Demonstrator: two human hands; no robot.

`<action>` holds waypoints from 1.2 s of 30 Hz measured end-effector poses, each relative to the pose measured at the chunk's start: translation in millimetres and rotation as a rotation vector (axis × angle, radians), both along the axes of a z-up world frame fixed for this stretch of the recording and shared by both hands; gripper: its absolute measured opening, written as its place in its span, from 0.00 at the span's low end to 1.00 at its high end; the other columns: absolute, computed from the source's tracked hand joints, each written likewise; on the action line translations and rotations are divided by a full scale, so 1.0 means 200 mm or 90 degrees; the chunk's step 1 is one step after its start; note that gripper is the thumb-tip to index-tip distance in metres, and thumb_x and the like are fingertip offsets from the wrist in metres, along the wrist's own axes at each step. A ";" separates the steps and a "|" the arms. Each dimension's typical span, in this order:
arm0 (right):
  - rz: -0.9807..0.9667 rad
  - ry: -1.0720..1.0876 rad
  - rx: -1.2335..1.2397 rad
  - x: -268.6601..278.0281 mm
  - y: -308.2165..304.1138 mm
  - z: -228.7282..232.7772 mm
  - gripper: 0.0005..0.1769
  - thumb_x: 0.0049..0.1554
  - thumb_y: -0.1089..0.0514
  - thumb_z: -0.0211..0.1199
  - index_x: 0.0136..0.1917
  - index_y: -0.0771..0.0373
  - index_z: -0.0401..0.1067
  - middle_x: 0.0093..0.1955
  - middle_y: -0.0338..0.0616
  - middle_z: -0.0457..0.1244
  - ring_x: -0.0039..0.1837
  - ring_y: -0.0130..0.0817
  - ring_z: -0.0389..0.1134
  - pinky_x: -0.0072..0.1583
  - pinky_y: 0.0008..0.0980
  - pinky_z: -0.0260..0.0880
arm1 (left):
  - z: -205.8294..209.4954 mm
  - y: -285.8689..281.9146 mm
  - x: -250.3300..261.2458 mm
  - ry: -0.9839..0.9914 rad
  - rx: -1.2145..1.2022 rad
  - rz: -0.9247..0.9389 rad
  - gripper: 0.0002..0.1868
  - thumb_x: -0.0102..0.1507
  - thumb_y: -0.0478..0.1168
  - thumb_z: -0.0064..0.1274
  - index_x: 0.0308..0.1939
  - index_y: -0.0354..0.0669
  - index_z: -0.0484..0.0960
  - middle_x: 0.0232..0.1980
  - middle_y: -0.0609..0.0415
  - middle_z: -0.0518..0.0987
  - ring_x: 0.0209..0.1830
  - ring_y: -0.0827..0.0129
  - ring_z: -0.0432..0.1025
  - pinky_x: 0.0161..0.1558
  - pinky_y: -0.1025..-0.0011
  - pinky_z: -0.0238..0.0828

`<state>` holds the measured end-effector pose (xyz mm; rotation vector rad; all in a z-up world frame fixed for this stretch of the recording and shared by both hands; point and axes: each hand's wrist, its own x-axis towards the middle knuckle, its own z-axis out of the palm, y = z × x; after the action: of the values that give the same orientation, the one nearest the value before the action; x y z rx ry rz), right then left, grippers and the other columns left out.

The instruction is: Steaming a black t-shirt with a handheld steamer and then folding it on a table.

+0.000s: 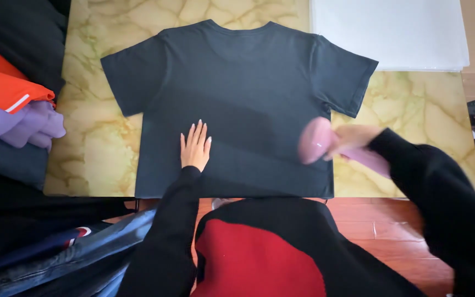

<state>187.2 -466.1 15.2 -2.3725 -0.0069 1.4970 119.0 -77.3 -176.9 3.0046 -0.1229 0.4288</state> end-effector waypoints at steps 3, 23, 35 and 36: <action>-0.107 -0.023 0.135 0.03 0.22 0.09 0.12 0.36 0.61 0.68 0.24 0.71 0.68 0.21 0.55 0.60 0.24 0.38 0.64 0.27 0.32 0.66 | -0.03 -0.01 0.03 0.050 0.020 0.040 0.24 0.65 0.53 0.24 0.64 0.56 0.54 0.69 0.63 0.48 0.67 0.68 0.47 0.62 0.53 0.43; -0.088 -0.029 0.210 0.34 0.58 -0.13 0.13 0.36 0.63 0.64 0.26 0.77 0.66 0.25 0.61 0.60 0.29 0.44 0.66 0.32 0.41 0.70 | 0.03 0.34 0.00 0.103 0.023 0.150 0.25 0.65 0.56 0.17 0.66 0.61 0.48 0.71 0.63 0.40 0.69 0.73 0.39 0.65 0.54 0.33; -0.370 0.038 0.030 0.16 -0.52 -0.49 0.08 0.32 0.73 0.63 0.26 0.79 0.66 0.22 0.62 0.59 0.26 0.50 0.63 0.31 0.43 0.69 | 0.04 0.34 0.00 -0.015 0.040 0.122 0.24 0.65 0.55 0.22 0.64 0.60 0.54 0.70 0.61 0.48 0.68 0.71 0.46 0.62 0.55 0.39; -0.390 0.020 0.009 0.15 -0.57 -0.48 0.08 0.32 0.73 0.62 0.27 0.81 0.66 0.22 0.63 0.59 0.25 0.50 0.63 0.31 0.43 0.69 | 0.04 0.35 0.00 -0.022 0.048 0.116 0.24 0.65 0.55 0.22 0.64 0.59 0.54 0.70 0.60 0.49 0.68 0.70 0.46 0.62 0.54 0.40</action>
<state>217.4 -579.6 -81.3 -2.0623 0.6498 1.2175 118.6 -7.4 -169.0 3.0954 0.1358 0.5048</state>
